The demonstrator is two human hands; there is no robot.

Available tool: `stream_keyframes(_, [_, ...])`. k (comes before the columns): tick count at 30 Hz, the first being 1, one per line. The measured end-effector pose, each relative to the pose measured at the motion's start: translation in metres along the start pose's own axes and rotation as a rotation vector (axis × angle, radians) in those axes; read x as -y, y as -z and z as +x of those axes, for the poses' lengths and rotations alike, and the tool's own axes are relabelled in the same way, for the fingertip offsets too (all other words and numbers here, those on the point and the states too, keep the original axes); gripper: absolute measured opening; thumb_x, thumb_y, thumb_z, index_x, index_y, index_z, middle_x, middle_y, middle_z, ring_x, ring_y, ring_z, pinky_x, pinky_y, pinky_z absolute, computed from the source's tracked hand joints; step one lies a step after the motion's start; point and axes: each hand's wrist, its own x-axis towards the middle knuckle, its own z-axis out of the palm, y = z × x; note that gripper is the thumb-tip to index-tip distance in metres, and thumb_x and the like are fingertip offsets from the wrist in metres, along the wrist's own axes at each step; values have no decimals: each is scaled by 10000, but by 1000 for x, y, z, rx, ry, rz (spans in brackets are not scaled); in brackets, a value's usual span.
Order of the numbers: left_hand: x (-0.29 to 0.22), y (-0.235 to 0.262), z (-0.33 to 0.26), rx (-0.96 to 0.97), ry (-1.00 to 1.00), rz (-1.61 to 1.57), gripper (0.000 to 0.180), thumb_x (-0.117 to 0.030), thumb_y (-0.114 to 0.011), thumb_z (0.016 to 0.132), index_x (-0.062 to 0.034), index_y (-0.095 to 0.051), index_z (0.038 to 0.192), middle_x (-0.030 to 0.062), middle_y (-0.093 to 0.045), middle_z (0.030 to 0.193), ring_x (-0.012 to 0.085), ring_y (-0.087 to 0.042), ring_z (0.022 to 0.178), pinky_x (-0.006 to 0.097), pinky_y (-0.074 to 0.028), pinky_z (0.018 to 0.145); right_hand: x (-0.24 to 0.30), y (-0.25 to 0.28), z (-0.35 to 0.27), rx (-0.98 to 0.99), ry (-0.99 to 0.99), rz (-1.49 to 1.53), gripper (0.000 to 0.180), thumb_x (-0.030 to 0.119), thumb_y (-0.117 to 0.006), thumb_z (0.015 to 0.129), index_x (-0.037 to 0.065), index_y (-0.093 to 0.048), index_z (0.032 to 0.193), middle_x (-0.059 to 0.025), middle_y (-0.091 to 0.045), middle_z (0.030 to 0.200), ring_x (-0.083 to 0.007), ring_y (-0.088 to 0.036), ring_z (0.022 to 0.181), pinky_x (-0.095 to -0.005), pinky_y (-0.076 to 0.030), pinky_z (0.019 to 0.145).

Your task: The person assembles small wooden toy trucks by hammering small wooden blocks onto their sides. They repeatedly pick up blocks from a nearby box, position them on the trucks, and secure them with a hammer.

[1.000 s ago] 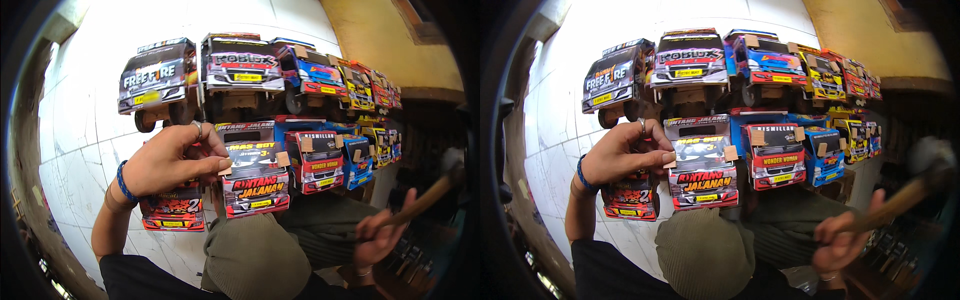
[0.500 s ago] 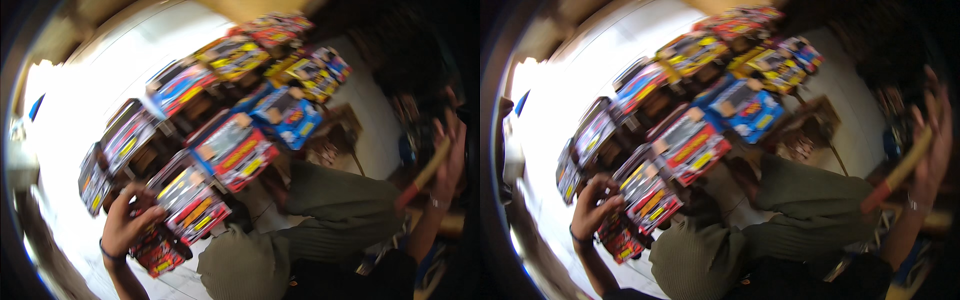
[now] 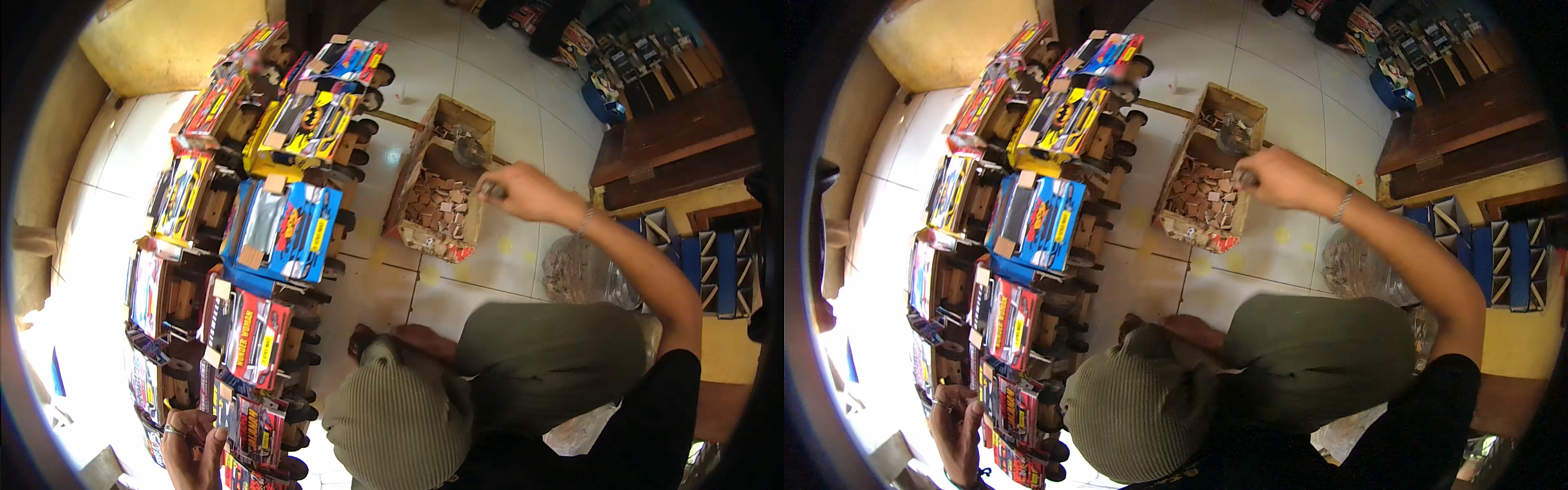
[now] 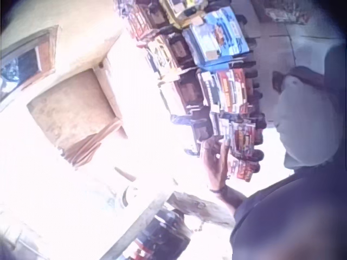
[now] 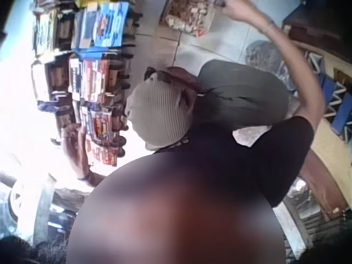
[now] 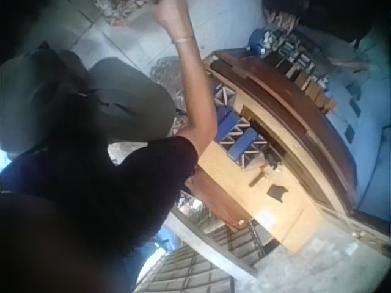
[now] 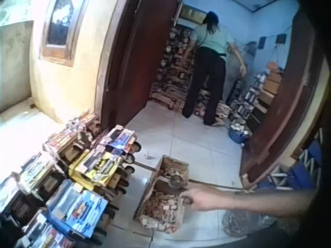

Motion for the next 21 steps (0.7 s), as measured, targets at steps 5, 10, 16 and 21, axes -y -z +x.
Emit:
stream_keyframes(5, [-40,-15,15,51,-100,196,327,-293,-762,940,-8,-607,985,-16,-502,761,63,-419,682,249,-310,604,-31,-65,16,110,60,-333,209,208,-786,794,25,-719,871,-203,-687,751,-392,-694,772,-507,-547,708])
stream_keyframes(10, [-63,-32,7,71,33,238,323,-258,-789,913,12,-635,1001,-7,-524,763,69,-452,685,251,-348,614,-47,-87,31,178,112,-252,198,211,-794,762,38,-730,833,-194,-707,774,-379,-713,804,-504,-562,706])
stream_keyframes(16, [-89,-50,-17,119,75,193,198,-101,-700,981,-24,-676,1162,29,-563,893,125,-510,811,267,-443,757,-50,-107,42,217,204,-237,136,139,-740,758,35,-727,844,-173,-717,799,-359,-719,833,-490,-574,734])
stream_keyframes(21, [-110,-58,-37,113,145,192,230,-91,-696,982,-25,-673,1201,20,-569,899,118,-519,817,263,-441,750,-62,-105,40,92,250,-128,175,167,-755,787,77,-748,936,-166,-717,810,-359,-712,819,-473,-561,718])
